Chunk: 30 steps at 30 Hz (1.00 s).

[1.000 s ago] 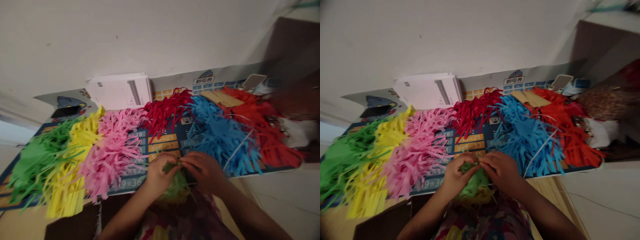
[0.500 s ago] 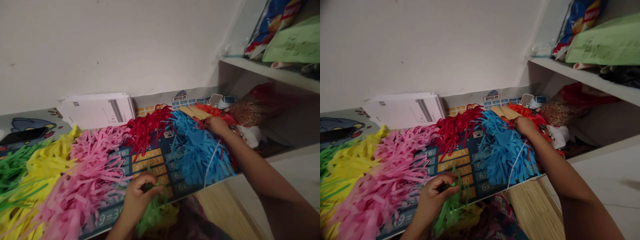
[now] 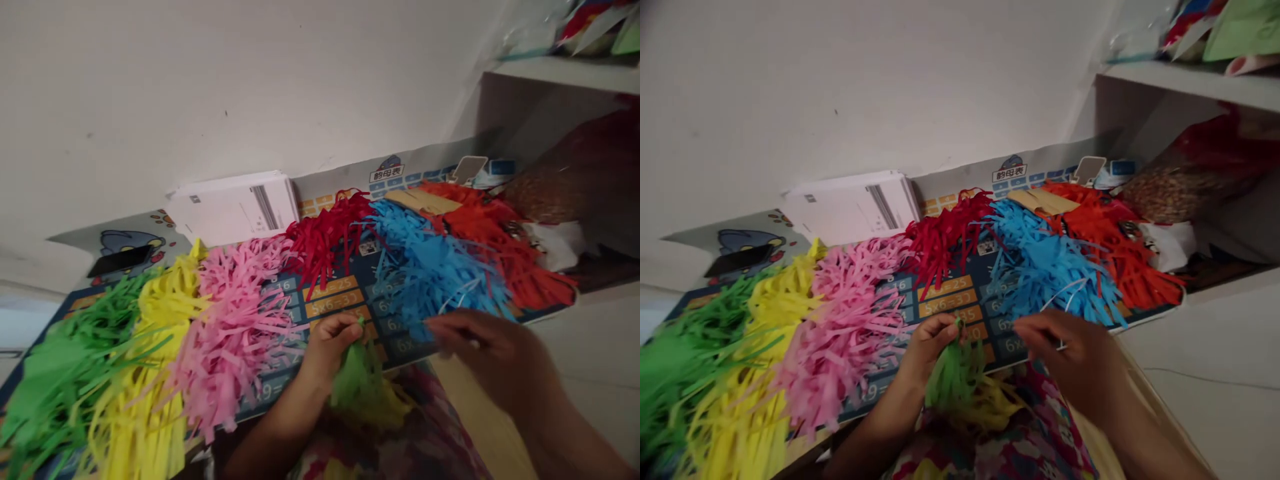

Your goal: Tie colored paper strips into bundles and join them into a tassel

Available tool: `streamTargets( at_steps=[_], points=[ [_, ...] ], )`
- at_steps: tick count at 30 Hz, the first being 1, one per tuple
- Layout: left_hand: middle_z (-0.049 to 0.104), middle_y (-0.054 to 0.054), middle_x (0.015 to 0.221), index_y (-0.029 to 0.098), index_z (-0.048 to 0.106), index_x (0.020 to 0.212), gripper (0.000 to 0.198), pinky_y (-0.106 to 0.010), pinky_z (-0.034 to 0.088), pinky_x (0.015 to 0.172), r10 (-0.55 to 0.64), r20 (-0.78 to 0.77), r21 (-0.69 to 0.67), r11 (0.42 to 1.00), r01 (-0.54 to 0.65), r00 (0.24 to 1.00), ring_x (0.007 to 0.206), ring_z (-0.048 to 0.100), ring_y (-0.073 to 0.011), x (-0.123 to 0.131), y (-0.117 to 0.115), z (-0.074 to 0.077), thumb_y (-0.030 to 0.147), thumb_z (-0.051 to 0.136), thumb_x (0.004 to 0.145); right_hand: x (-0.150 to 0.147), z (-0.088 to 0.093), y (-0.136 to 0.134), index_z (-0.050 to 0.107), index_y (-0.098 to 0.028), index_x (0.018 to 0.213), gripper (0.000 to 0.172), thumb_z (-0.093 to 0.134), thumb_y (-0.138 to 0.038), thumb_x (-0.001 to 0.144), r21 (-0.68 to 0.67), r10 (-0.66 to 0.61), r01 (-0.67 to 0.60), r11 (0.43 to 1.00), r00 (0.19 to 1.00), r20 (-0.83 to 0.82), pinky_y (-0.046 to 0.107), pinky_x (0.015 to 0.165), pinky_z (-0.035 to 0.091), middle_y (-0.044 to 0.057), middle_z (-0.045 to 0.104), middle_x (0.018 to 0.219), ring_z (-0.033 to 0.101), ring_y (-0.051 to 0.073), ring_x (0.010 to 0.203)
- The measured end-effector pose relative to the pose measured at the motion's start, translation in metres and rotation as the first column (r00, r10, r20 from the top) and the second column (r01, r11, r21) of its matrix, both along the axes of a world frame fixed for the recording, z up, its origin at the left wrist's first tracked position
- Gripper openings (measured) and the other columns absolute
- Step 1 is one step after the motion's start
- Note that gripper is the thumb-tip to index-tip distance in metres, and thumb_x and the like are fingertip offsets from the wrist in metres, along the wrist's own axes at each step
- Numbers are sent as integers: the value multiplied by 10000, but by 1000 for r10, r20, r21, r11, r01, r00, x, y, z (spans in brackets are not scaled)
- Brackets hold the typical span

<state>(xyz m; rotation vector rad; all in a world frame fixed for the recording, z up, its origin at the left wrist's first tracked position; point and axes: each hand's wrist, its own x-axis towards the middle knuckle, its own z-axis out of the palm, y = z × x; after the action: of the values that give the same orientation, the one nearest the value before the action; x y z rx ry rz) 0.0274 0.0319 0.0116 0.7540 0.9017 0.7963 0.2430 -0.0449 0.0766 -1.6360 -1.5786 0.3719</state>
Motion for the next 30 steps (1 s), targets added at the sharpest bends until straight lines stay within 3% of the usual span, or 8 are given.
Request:
streamTargets(
  at_steps=[4,9,14,22,30],
  points=[
    [665,10,618,143,660,705,491,-210,450,529,11,55,-108,994,-5,998,510,579,-95,6,-6,3,453,950,458,-44,-26,0,725,-261,726,216,610,-335,893,-85,53,-66,994,988,-148,234,497,450,-28,702,618,640,145,538],
    [663,15,594,144,679,715,467,-201,440,537,68,8,-68,995,-67,998,509,571,-89,24,-28,5,433,954,474,-34,-41,-3,718,-235,710,236,607,-347,886,-92,90,-113,989,971,-221,234,515,425,-22,689,609,622,136,540],
    [681,-7,624,140,703,690,385,-209,451,589,164,-83,137,979,-152,983,577,595,-104,39,-60,8,451,904,586,-5,-40,-14,722,-235,704,246,606,-361,881,-106,242,-269,957,947,-213,239,518,413,-18,688,613,615,136,544],
    [679,-2,609,152,708,717,387,-218,463,579,325,-133,136,942,-307,936,560,591,-110,40,-111,21,466,895,589,-1,-38,-34,687,-234,677,234,595,-308,879,-68,431,-456,888,873,-227,240,544,425,-28,672,608,612,130,554],
    [669,12,631,151,694,740,367,-202,459,590,322,-105,231,928,-292,941,571,588,-94,27,-150,23,382,921,568,-12,-33,-71,703,-243,707,221,593,-296,891,8,499,-509,861,839,-217,241,547,440,-34,696,625,633,129,559]
  ],
)
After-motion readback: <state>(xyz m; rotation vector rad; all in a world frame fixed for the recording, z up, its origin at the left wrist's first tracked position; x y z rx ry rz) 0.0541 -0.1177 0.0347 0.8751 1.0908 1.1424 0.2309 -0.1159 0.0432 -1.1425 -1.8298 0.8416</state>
